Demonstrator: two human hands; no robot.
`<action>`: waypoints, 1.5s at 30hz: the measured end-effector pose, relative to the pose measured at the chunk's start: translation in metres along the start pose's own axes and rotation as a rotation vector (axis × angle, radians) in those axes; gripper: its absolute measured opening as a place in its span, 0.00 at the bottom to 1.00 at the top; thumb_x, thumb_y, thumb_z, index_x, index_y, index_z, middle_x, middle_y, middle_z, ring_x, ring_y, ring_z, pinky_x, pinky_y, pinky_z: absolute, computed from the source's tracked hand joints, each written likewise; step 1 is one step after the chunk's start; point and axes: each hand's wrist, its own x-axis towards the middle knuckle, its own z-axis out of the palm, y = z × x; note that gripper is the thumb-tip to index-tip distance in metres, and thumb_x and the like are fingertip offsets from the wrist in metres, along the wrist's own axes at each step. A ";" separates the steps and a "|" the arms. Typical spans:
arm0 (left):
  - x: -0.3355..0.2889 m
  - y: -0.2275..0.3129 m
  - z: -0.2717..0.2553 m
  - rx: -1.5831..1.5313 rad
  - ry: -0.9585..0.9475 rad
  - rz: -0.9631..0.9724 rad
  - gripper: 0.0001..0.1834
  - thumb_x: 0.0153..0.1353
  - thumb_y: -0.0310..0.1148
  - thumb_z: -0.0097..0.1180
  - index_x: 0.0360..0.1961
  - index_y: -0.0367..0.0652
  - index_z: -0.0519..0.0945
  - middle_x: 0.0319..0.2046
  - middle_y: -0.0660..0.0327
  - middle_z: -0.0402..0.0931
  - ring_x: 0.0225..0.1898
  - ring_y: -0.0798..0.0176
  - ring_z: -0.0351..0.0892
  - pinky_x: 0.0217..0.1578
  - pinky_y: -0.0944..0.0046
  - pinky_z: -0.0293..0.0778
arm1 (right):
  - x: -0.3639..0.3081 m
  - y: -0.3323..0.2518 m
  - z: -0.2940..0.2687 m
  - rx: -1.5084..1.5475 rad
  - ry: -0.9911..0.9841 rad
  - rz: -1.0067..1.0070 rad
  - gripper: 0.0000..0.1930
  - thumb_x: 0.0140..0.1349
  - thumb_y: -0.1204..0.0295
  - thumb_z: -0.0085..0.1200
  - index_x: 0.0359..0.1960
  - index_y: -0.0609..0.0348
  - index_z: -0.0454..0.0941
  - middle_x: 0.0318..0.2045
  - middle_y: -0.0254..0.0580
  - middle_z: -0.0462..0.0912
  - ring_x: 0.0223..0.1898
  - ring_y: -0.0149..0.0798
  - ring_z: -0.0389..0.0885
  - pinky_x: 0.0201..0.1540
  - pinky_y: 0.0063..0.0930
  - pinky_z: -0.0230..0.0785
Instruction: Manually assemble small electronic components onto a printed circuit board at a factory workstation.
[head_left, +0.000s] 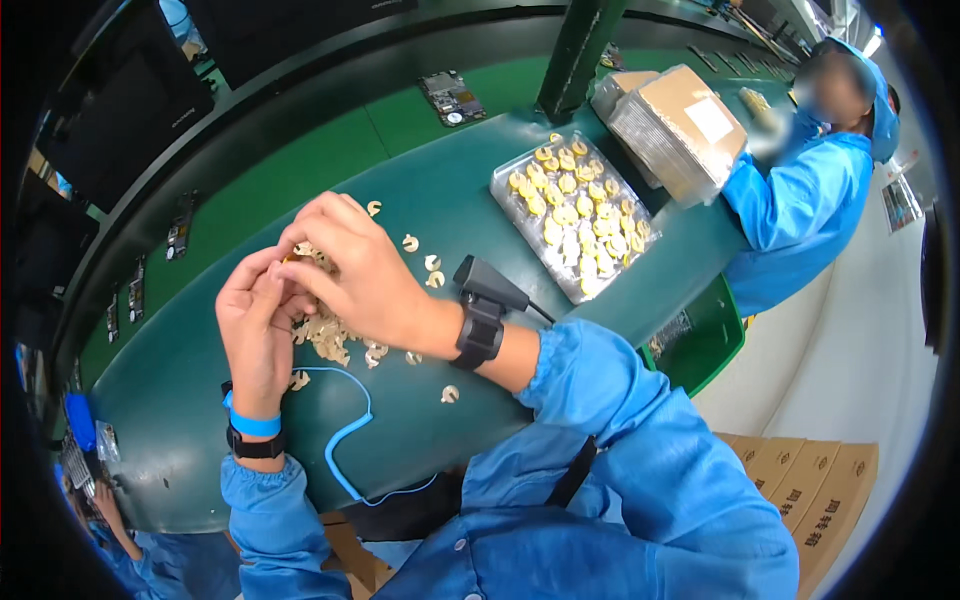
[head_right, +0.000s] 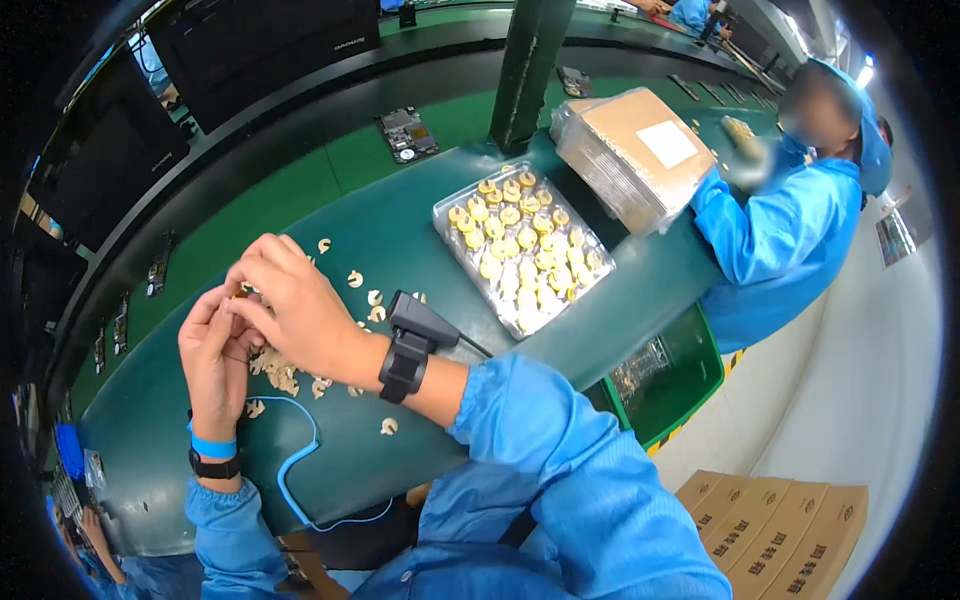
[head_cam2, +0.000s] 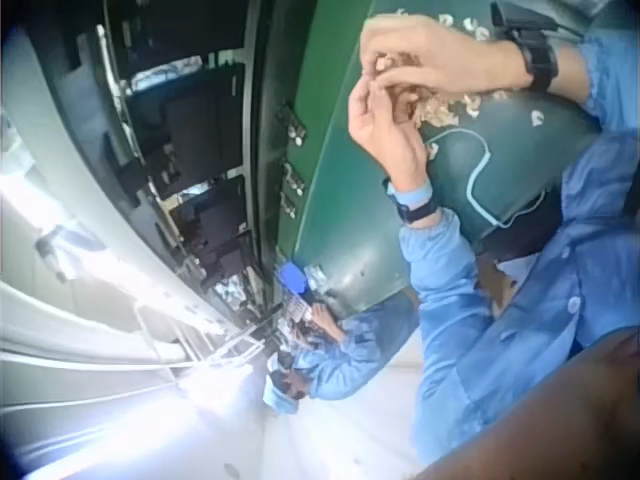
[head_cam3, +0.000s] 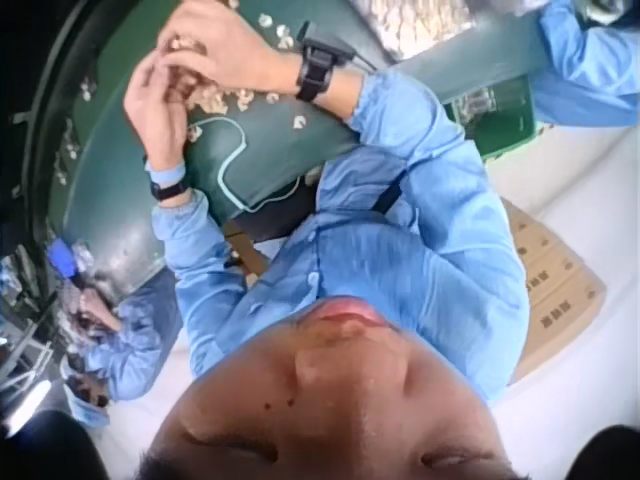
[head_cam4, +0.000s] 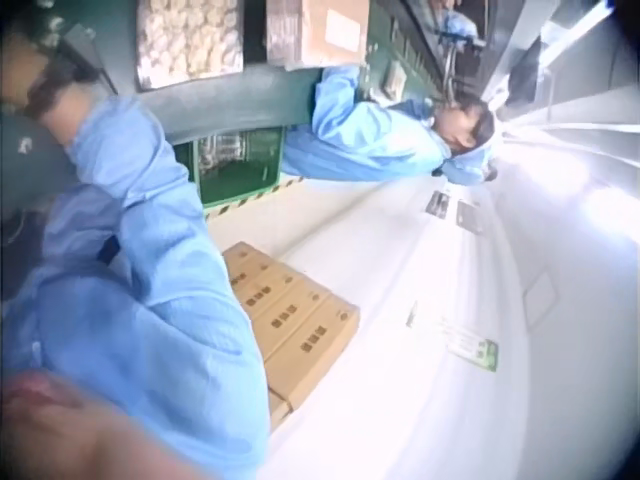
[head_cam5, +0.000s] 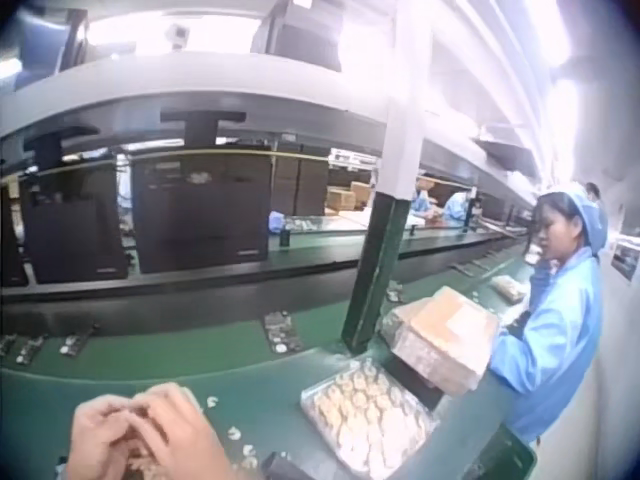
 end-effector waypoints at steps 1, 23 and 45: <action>0.002 0.001 0.006 0.065 0.044 0.022 0.14 0.72 0.26 0.55 0.55 0.29 0.76 0.43 0.53 0.84 0.36 0.67 0.83 0.37 0.67 0.81 | -0.003 0.002 -0.003 -0.045 -0.037 0.015 0.08 0.61 0.74 0.63 0.35 0.63 0.76 0.40 0.45 0.75 0.44 0.50 0.73 0.43 0.40 0.73; 0.000 -0.011 0.017 -0.103 0.106 0.146 0.09 0.68 0.24 0.61 0.48 0.34 0.81 0.47 0.57 0.83 0.49 0.65 0.82 0.53 0.65 0.78 | -0.002 -0.007 -0.002 -0.072 -0.110 0.055 0.07 0.61 0.78 0.63 0.40 0.65 0.84 0.34 0.47 0.82 0.34 0.45 0.83 0.36 0.34 0.75; -0.003 0.006 -0.002 0.222 0.239 0.171 0.10 0.72 0.28 0.57 0.51 0.36 0.79 0.44 0.62 0.81 0.43 0.71 0.80 0.44 0.70 0.76 | 0.002 0.004 0.013 0.099 -0.089 0.044 0.05 0.61 0.76 0.59 0.35 0.67 0.80 0.31 0.48 0.77 0.30 0.47 0.79 0.33 0.38 0.72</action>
